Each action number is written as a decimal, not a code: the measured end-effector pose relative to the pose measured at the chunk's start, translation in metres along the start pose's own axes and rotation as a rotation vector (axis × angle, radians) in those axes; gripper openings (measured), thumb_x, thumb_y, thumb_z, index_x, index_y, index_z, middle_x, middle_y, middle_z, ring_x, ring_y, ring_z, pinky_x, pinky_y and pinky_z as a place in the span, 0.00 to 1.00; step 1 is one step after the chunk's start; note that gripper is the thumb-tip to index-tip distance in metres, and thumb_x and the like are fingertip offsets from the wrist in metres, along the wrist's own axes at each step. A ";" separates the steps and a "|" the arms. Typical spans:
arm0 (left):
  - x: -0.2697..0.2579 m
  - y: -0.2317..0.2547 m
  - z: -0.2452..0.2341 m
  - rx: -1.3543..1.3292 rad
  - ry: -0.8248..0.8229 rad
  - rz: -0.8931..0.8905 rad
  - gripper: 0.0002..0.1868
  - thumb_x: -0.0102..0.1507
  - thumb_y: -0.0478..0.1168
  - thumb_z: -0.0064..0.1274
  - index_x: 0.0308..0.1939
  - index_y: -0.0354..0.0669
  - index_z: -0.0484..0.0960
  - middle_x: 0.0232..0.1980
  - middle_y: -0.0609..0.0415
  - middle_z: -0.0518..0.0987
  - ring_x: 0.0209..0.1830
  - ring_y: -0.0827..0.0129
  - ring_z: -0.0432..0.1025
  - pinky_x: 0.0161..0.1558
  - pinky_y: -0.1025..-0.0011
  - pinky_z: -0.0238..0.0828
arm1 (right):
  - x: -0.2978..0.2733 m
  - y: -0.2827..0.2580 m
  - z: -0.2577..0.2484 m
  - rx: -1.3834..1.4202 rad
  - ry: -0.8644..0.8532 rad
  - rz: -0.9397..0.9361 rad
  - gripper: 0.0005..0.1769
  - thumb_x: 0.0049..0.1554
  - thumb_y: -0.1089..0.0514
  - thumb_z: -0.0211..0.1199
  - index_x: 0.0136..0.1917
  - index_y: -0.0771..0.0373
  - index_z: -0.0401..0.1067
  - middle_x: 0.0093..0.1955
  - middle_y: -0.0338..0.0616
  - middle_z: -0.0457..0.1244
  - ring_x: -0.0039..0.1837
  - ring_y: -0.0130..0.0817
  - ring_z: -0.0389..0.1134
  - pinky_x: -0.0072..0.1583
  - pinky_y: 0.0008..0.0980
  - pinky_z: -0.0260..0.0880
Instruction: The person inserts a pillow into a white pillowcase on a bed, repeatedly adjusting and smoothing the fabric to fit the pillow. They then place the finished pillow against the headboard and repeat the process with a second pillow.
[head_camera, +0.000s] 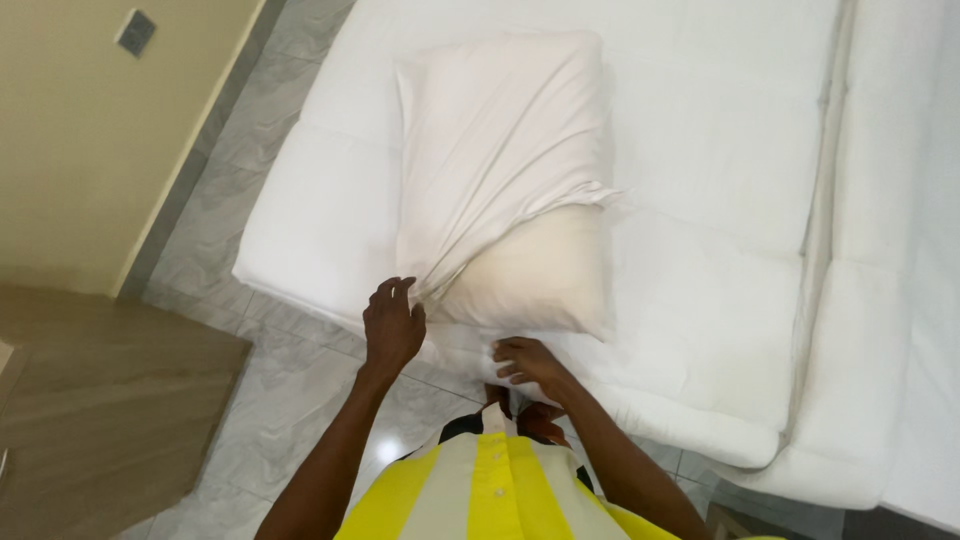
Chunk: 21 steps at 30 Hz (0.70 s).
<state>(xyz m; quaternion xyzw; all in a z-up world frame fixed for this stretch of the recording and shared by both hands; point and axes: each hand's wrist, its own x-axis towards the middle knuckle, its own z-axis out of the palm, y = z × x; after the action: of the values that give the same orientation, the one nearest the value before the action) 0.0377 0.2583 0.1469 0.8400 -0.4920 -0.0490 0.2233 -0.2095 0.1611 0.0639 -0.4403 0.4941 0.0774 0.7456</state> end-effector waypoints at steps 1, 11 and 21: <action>0.000 0.006 0.005 -0.129 -0.020 0.026 0.22 0.60 0.37 0.54 0.58 0.36 0.77 0.57 0.36 0.76 0.56 0.44 0.72 0.53 0.49 0.68 | -0.007 0.016 -0.022 0.111 0.124 -0.032 0.21 0.60 0.50 0.62 0.60 0.65 0.74 0.53 0.51 0.69 0.46 0.38 0.70 0.46 0.35 0.69; 0.128 0.189 0.158 -0.253 -0.008 0.786 0.17 0.61 0.36 0.54 0.55 0.38 0.80 0.57 0.44 0.79 0.61 0.53 0.69 0.61 0.54 0.63 | 0.014 -0.011 -0.099 0.935 0.224 -0.240 0.51 0.56 0.38 0.64 0.82 0.62 0.47 0.79 0.49 0.52 0.76 0.50 0.52 0.68 0.54 0.55; 0.215 0.271 0.140 -0.120 -0.243 0.645 0.09 0.56 0.32 0.56 0.41 0.38 0.83 0.47 0.45 0.78 0.48 0.53 0.73 0.47 0.56 0.71 | -0.032 -0.090 -0.078 0.731 0.595 -0.475 0.42 0.54 0.51 0.71 0.73 0.75 0.60 0.66 0.56 0.63 0.68 0.46 0.60 0.66 0.40 0.61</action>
<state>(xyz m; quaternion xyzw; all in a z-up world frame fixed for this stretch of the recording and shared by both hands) -0.1130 -0.0823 0.1663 0.6146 -0.7515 -0.1045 0.2158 -0.2279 0.0603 0.1328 -0.2541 0.5660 -0.3994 0.6749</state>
